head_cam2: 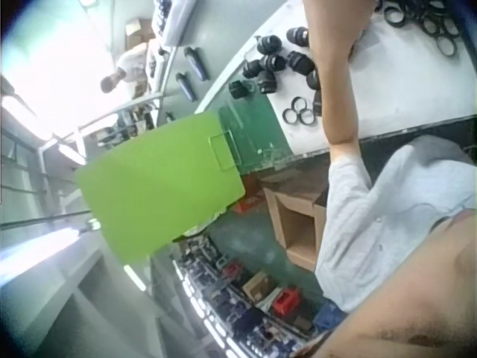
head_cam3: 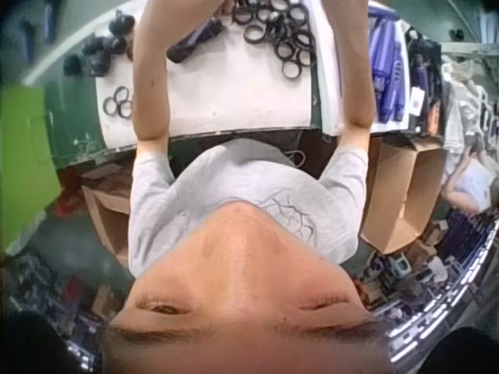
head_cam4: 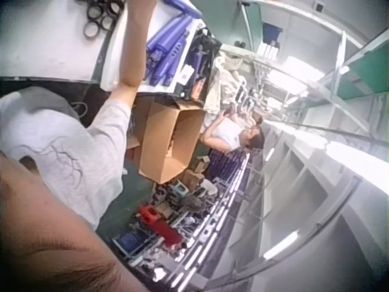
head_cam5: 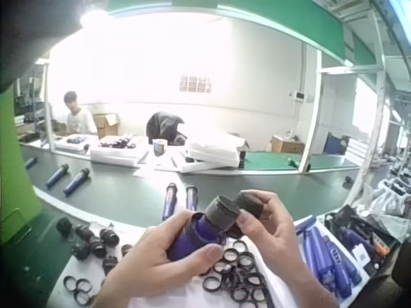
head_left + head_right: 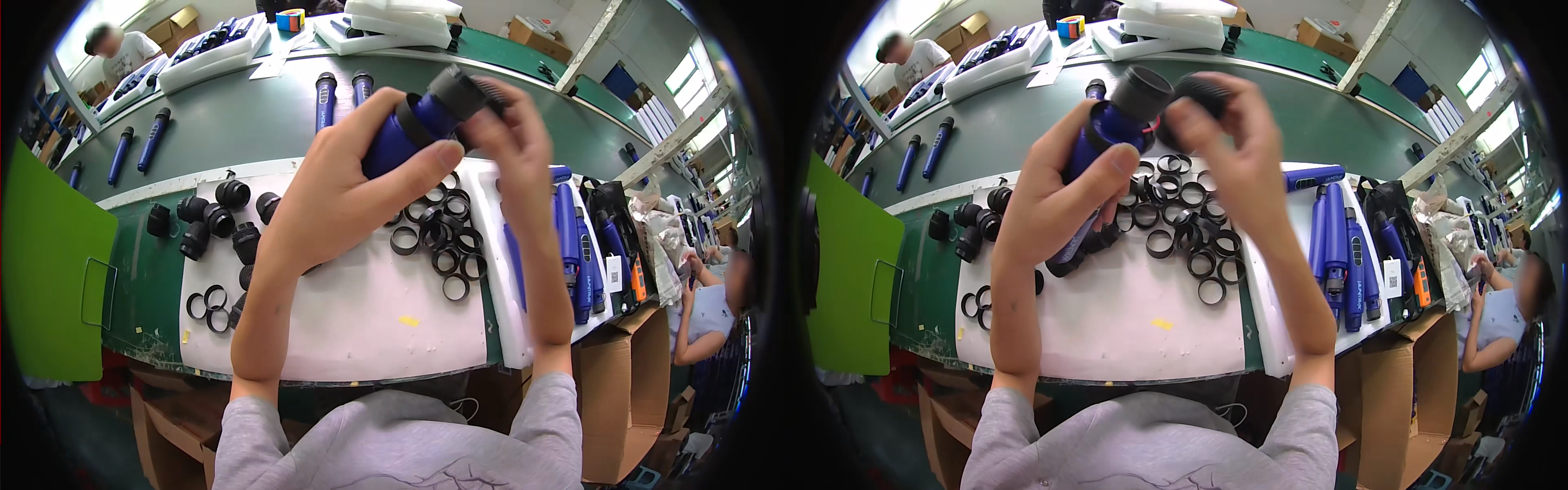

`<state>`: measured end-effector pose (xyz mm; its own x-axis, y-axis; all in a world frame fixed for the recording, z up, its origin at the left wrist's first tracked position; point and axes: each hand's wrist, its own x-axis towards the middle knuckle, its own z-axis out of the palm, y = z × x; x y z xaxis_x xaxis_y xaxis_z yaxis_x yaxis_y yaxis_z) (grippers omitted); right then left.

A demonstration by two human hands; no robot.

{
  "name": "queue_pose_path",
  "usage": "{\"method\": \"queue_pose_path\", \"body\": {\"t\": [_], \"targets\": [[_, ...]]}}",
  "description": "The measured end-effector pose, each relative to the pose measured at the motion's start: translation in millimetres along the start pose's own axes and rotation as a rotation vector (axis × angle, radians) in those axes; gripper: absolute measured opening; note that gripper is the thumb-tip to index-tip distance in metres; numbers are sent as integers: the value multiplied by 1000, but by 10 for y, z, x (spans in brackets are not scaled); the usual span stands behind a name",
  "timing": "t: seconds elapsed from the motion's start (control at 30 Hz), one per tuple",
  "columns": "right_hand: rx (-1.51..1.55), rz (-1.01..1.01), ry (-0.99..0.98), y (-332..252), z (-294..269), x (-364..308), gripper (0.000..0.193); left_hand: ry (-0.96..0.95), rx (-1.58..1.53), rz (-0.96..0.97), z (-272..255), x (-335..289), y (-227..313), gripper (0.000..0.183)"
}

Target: The person assembles handheld microphones by screwing black mesh heads onto blue cylindrical bodies. They pick up a body and a head, align them, and twist the head until it is secured. The person repeats this process for several units, placing the finished microphones on the table.

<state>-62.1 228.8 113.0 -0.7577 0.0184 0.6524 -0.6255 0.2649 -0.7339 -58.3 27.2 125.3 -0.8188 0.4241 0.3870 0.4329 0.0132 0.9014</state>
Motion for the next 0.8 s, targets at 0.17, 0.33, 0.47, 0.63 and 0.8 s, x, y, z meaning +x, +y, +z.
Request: {"method": "queue_pose_path", "body": {"t": [0.17,0.33,0.47,0.63,0.8], "targets": [[465,27,-35,-99,-297,104,52,-34,70,56,104,15,-41,43],[329,-32,-201,-79,-141,29,49,-59,152,39,128,10,-48,43],[343,8,-166,-92,-89,6,53,-45,151,-43,120,25,-25,46],[418,28,-154,-88,-28,-35,57,-19,205,21,129,10,34,47],[347,-10,-131,-117,-41,-33,49,16,225,18,135,42,-34,45]]}}
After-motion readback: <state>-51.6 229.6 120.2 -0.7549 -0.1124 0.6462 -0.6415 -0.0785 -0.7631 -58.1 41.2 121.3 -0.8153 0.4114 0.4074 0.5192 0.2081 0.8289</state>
